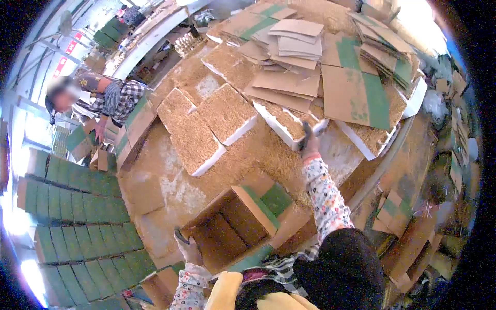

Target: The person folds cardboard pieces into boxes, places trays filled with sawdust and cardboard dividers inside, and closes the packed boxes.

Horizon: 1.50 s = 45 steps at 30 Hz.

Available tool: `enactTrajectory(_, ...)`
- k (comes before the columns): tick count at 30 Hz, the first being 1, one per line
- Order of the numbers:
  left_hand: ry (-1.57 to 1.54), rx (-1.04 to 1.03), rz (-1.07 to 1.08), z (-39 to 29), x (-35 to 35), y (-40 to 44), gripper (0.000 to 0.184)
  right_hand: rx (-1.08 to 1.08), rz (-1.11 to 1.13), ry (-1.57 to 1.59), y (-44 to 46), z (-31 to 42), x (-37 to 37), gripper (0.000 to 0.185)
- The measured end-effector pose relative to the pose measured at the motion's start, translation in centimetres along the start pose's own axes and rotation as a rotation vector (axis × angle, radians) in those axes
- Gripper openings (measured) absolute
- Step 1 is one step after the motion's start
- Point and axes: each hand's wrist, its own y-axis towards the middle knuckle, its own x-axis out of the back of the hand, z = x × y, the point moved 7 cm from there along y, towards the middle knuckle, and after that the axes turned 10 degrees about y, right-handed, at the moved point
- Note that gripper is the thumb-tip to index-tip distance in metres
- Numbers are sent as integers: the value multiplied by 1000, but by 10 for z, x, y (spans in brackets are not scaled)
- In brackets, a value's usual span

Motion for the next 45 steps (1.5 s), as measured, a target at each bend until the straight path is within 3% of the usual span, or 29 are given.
enactTrajectory(1, -156, 66, 42, 8, 0, -1, 56, -15, 104, 37, -23, 10, -10, 47)
enactTrajectory(4, -616, 234, 196, 11, -10, 7, 46, -415, 226, 206, -93, 22, -16, 46)
enactTrajectory(6, -883, 321, 307, 24, -21, 19, 36, -427, 248, 74, -140, 40, -27, 43)
enactTrajectory(7, -943, 345, 348, 31, -27, 26, 29, -138, 464, -326, -137, 54, -11, 42)
enactTrajectory(9, -1070, 349, 405, 38, -45, 46, 20, -318, 479, -483, -185, 60, -47, 43)
enactTrajectory(10, -1137, 327, 421, 37, -55, 58, 16, -510, 448, -469, -203, 53, -67, 43)
enactTrajectory(11, -1094, 266, 409, 36, -62, 67, 16, -697, 408, -463, -222, 47, -88, 43)
enactTrajectory(13, -1001, 181, 388, 35, -75, 78, 27, -744, 506, -623, -257, 35, -129, 45)
enactTrajectory(14, -1151, 239, 534, 15, -78, 71, 34, -762, 545, -695, -273, 25, -141, 45)
enactTrajectory(16, -1418, 361, 858, -44, -68, 43, 49, -693, 598, -901, -293, -1, -159, 49)
enactTrajectory(17, -1353, 341, 817, -51, -61, 37, 65, -545, 696, -1062, -289, -17, -158, 51)
enactTrajectory(18, -1359, 322, 843, -47, -54, 30, 66, -392, 786, -1221, -276, -39, -145, 52)
enactTrajectory(20, -1440, 399, 938, -25, -51, 25, 51, -392, 752, -1198, -235, -85, -95, 56)
enactTrajectory(22, -711, 43, 408, 51, -70, 63, 35, -210, 874, -1571, -251, -90, -87, 58)
enactTrajectory(23, -791, 130, 361, 37, -59, 50, 36, -79, 905, -1632, -252, -91, -75, 57)
enactTrajectory(26, -405, -19, 209, 11, -44, 45, 33, 348, 1152, -1371, -285, -52, -106, 56)
enactTrajectory(27, -462, 72, 201, 2, -40, 42, 34, 427, 1283, -1239, -291, -48, -123, 51)
enactTrajectory(30, -306, 100, 261, -12, -40, 38, 37, 1084, 1305, -1557, -208, -46, -126, 45)
enactTrajectory(31, -103, 52, 255, -6, -41, 40, 38, 1153, 1086, -1730, -182, -35, -150, 37)
enactTrajectory(32, 6, 38, 207, -37, -24, 33, 37, 1252, 1011, -1973, -131, -44, -137, 31)
enactTrajectory(34, 122, -101, 137, -29, -27, 38, 36, 842, 920, -2163, -31, -38, -124, 32)
enactTrajectory(35, 44, 28, 196, -35, -26, 35, 31, 983, 940, -2376, -2, -33, -127, 32)
enactTrajectory(36, 31, 23, 176, -29, -29, 43, 29, 1133, 933, -2589, 9, -41, -146, 34)
enactTrajectory(38, -11, 44, 176, -7, -39, 41, 26, 1231, 1162, -2370, -15, -52, -187, 29)
enactTrajectory(39, 28, 28, 159, -46, -23, 34, 26, 1254, 1270, -2278, -44, -48, -202, 27)
enactTrajectory(42, 125, -23, 152, -39, -27, 36, 27, 516, 794, -2451, -73, -26, -254, 22)
enactTrajectory(43, 0, 4, 175, 15, -51, 45, 38, 643, 793, -2159, -57, -23, -257, 17)
enactTrajectory(45, 54, -19, 169, -9, -36, 36, 38, 1347, 871, -1969, -112, -29, -263, 15)
